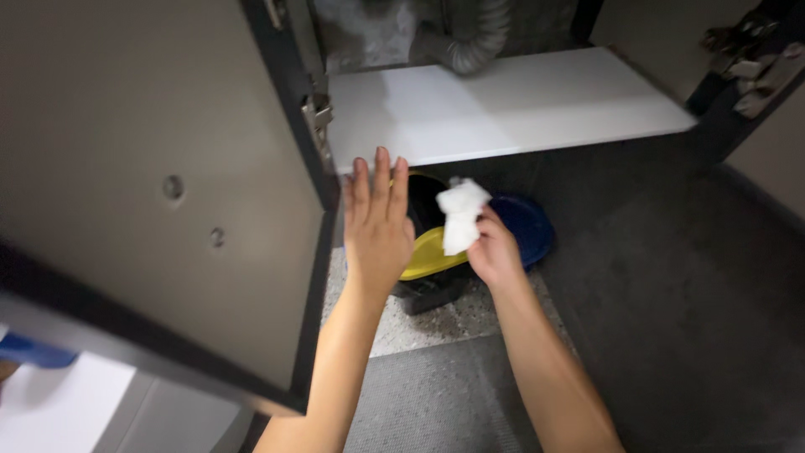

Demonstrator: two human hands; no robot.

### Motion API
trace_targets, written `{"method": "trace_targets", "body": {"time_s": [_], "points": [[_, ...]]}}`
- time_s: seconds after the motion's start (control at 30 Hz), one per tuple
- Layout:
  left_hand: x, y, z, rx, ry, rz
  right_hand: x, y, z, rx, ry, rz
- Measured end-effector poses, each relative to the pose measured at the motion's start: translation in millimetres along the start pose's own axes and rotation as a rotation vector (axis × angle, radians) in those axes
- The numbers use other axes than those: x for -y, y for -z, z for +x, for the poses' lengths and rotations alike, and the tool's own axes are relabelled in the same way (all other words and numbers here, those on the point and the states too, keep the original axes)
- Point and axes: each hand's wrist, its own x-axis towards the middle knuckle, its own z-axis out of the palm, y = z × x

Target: The person wipes the inside of the under-sink cabinet with a paper towel, places a gray mat on the shelf, and then restocks several cleaning bottles and a tube from the toilet tank into the cabinet.

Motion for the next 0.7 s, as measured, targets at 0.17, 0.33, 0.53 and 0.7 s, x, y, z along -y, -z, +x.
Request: {"method": "trace_targets", "body": {"time_s": [0.17,0.33,0.53,0.7], "points": [[-2.2,5.9,-43.1,0.142,0.033,-0.087,-75.8,-32.0,40.6,-0.100,0.057,-1.010],[2.6,12.5,-87.2,0.191,0.129,-0.098,-115.6,-48.8,48.5,0.414,0.707,-2.405],[12.7,20.8,-99.5,0.176,0.183,-0.296,-111.0,-64.4,38.1,0.566,0.084,-2.711],[5.2,27.3,-93.1,0.215,0.231,-0.320,-100.6,-65.5,21.1,0.578,0.277,-2.204]]}}
